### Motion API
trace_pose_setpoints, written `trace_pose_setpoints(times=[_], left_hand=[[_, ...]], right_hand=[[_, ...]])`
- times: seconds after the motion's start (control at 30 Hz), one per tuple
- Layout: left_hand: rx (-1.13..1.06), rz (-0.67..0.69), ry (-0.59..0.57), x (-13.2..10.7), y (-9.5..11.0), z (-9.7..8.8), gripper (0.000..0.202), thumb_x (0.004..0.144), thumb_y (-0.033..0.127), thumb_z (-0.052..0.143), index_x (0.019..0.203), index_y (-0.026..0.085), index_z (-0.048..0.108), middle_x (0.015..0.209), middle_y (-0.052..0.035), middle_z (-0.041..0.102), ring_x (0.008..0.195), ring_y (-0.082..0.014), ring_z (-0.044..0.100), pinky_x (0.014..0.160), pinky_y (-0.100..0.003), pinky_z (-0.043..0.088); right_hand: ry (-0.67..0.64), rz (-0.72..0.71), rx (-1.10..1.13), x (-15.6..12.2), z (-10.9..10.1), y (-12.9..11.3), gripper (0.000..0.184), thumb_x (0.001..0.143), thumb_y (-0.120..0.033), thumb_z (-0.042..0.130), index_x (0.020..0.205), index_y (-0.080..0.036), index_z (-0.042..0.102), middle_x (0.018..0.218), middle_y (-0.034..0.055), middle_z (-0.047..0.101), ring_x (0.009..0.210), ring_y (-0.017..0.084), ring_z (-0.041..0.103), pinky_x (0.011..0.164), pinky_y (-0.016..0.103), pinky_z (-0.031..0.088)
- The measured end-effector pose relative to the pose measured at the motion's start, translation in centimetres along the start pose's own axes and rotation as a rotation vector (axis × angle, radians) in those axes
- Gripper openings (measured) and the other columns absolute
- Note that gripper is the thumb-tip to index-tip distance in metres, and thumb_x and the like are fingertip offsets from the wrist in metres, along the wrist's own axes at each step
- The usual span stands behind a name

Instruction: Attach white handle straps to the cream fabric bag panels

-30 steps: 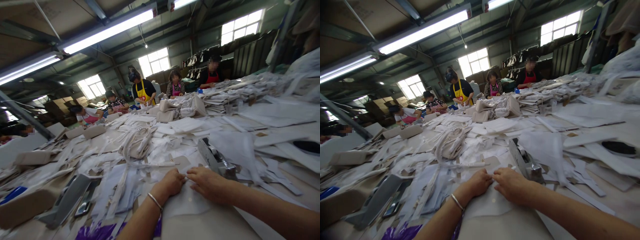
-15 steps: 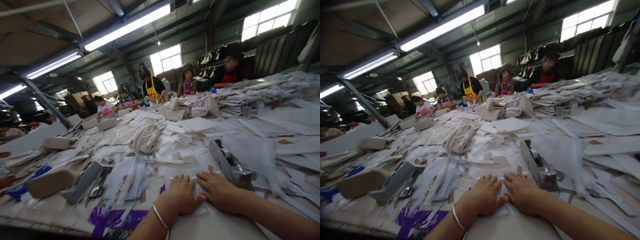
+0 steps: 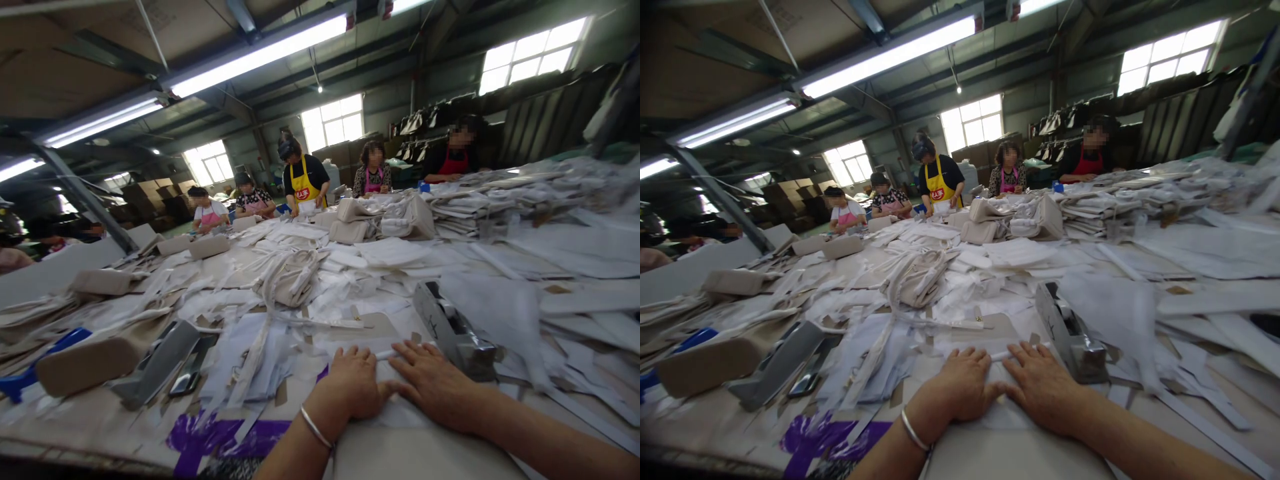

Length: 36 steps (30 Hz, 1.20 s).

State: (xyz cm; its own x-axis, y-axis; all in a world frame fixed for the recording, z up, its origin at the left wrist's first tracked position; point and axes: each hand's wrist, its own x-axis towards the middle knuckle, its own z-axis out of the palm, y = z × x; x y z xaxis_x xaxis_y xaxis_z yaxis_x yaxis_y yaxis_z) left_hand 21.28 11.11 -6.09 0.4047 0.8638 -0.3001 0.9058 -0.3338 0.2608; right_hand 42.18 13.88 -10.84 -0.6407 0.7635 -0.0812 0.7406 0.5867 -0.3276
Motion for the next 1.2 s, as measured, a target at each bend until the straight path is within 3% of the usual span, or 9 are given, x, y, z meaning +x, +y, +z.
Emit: trace_pose_setpoints(times=[0.2,0.33,0.43,0.53,0.73,0.97,1.13,1.2], left_hand=[[0.107,-0.029,0.006,0.5,-0.3,-0.8,0.074,0.094,0.069,0.026,0.135,0.017,0.058,0.141,-0.017,0.057,0.136,-0.0405,0.044,0.113,-0.065,0.031],[0.205,-0.028,-0.026,2.6,-1.1,-1.8,0.05,0.097,0.045,0.036,0.11,0.013,0.073,0.113,-0.0206,0.072,0.108,-0.037,0.065,0.096,-0.055,0.049],[0.244,-0.03,-0.027,4.5,-1.7,-1.9,0.035,0.091,0.027,0.047,0.103,0.013,0.076,0.102,-0.0213,0.074,0.097,-0.0333,0.07,0.086,-0.045,0.055],[0.278,-0.027,-0.003,5.8,-2.1,-1.3,0.029,0.085,0.02,0.054,0.1,0.014,0.078,0.097,-0.0203,0.075,0.093,-0.0333,0.072,0.083,-0.042,0.056],[0.298,-0.035,0.07,5.7,-2.8,-0.5,0.03,0.084,0.017,0.05,0.096,0.015,0.078,0.097,-0.0171,0.075,0.093,-0.0309,0.072,0.082,-0.039,0.056],[0.264,-0.094,0.058,4.6,-2.8,-0.7,0.03,0.086,0.019,0.05,0.098,0.018,0.077,0.099,-0.0147,0.073,0.093,-0.0273,0.07,0.083,-0.037,0.055],[0.251,-0.103,0.079,4.3,-2.2,-0.7,0.035,0.091,0.019,0.044,0.107,0.011,0.074,0.111,-0.0197,0.068,0.106,-0.0292,0.065,0.093,-0.039,0.051],[0.24,-0.082,0.063,4.1,-2.0,-0.6,0.037,0.093,0.027,0.046,0.108,0.008,0.072,0.111,-0.0218,0.068,0.107,-0.0311,0.064,0.095,-0.041,0.05]], right_hand=[[-0.037,-0.017,0.008,-0.2,-0.8,-0.4,0.055,0.095,-0.047,0.048,0.141,-0.018,0.055,0.155,0.022,0.04,0.143,0.045,0.033,0.113,0.069,0.025],[-0.075,-0.006,0.034,-0.1,-1.6,-0.6,0.056,0.094,-0.048,0.048,0.141,-0.018,0.055,0.155,0.0221,0.041,0.142,0.045,0.036,0.113,0.068,0.026],[-0.064,-0.008,0.05,-0.2,-1.9,-0.8,0.057,0.093,-0.048,0.049,0.141,-0.019,0.055,0.154,0.0226,0.041,0.141,0.046,0.037,0.112,0.068,0.026],[-0.045,-0.012,0.069,-0.3,-2.1,-1.0,0.057,0.092,-0.047,0.05,0.141,-0.019,0.055,0.153,0.0228,0.042,0.141,0.046,0.036,0.113,0.069,0.025],[-0.046,-0.029,0.094,-0.2,-2.2,-0.9,0.058,0.091,-0.049,0.053,0.139,-0.018,0.057,0.153,0.023,0.042,0.141,0.047,0.036,0.112,0.071,0.025],[-0.028,-0.022,0.043,-0.3,-1.4,-0.6,0.055,0.091,-0.047,0.053,0.139,-0.02,0.057,0.153,0.0223,0.042,0.141,0.046,0.036,0.112,0.069,0.024],[-0.044,-0.035,0.022,-0.1,-1.1,-0.3,0.055,0.094,-0.05,0.047,0.14,-0.021,0.057,0.153,0.0209,0.043,0.14,0.045,0.038,0.111,0.069,0.025],[-0.046,-0.041,0.018,-0.1,-1.2,-0.3,0.054,0.094,-0.05,0.047,0.139,-0.021,0.057,0.153,0.021,0.044,0.139,0.045,0.039,0.11,0.07,0.026]])
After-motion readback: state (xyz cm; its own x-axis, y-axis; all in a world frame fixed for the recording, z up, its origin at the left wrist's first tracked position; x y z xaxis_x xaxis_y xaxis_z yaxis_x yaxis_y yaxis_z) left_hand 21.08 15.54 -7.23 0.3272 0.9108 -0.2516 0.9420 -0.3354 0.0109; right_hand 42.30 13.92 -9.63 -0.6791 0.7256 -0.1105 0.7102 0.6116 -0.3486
